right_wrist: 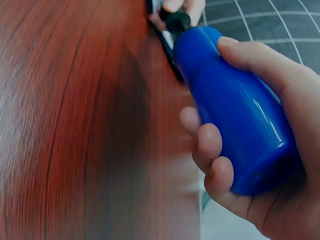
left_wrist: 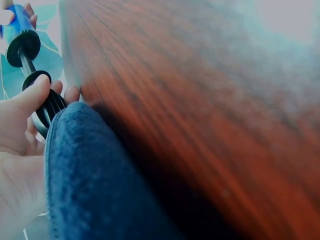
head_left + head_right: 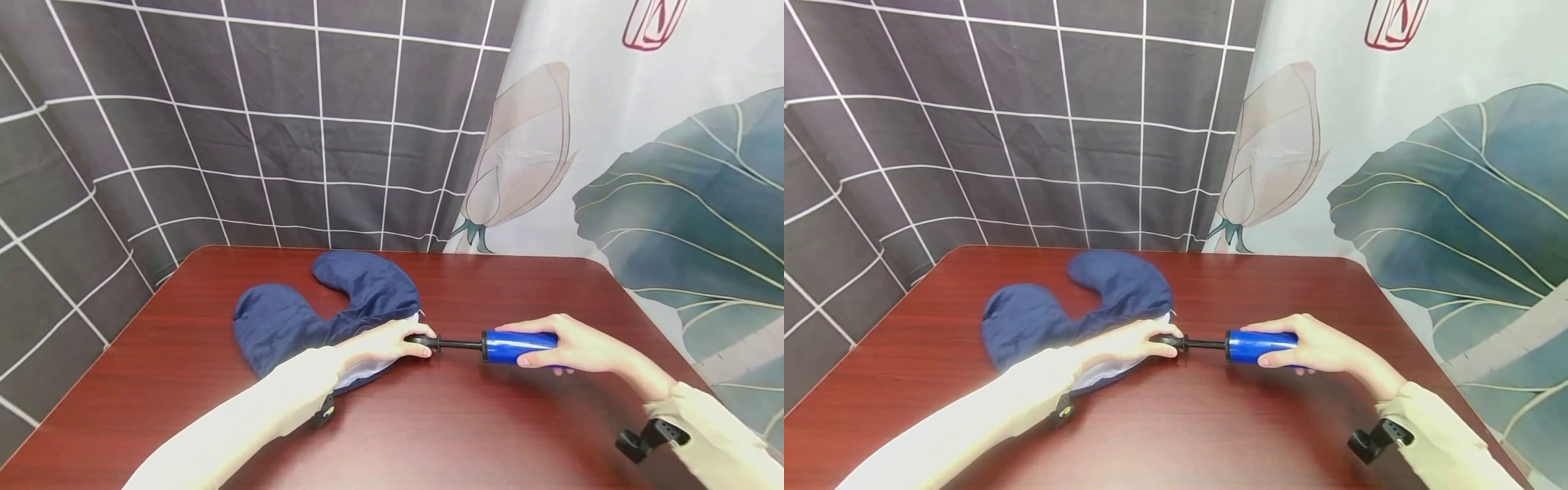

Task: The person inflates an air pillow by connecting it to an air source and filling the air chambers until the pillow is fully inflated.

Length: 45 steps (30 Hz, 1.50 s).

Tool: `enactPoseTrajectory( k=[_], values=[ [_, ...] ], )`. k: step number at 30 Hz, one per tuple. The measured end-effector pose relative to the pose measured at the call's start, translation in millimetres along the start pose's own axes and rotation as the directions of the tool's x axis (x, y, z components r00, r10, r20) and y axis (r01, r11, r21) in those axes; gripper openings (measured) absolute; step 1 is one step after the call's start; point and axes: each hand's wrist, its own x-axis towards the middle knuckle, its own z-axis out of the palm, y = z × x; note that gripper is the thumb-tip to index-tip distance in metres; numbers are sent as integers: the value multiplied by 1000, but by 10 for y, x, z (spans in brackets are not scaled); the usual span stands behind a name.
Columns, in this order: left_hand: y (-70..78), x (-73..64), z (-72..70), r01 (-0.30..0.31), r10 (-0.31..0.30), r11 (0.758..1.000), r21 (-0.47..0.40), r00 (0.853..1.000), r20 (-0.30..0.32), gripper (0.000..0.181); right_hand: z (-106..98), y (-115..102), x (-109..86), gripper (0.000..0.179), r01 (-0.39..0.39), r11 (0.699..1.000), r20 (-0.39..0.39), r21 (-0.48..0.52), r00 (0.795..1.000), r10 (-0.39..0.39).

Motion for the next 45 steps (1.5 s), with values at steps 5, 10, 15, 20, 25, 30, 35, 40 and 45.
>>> enactPoseTrajectory(
  k=[5,10,15,20,25,30,35,40,45],
  values=[
    [3,-6,2,2,-2,1000,-12,1000,-4,30,134,-75,191,55,12,1000,-18,-28,1000,-12],
    [8,-12,-7,-6,6,1000,-6,1000,-3,30,249,-162,353,55,24,999,-26,-27,999,-25],
    [23,1,-4,10,-10,1000,-21,1000,7,29,316,-223,447,55,48,998,-33,-34,998,-49],
    [45,17,1,10,-9,1000,-27,1000,14,28,318,-234,427,56,35,999,-25,-37,999,-36],
    [72,15,3,-20,20,1000,-9,1000,19,27,289,-206,348,57,23,999,-16,-45,1000,-23],
    [70,3,12,-44,44,999,-8,999,16,25,196,-161,194,57,9,999,-2,-36,1000,-10],
    [56,-3,17,-37,37,999,-16,999,8,24,74,-92,2,59,-1,1000,3,-25,1000,2],
    [41,-10,14,-24,25,999,-24,1000,14,23,-32,-12,-174,59,-26,1000,7,-12,1000,26],
    [25,-18,6,-9,10,1000,-15,1000,6,24,-114,53,-308,57,-33,999,-8,-11,999,33]
  ],
)
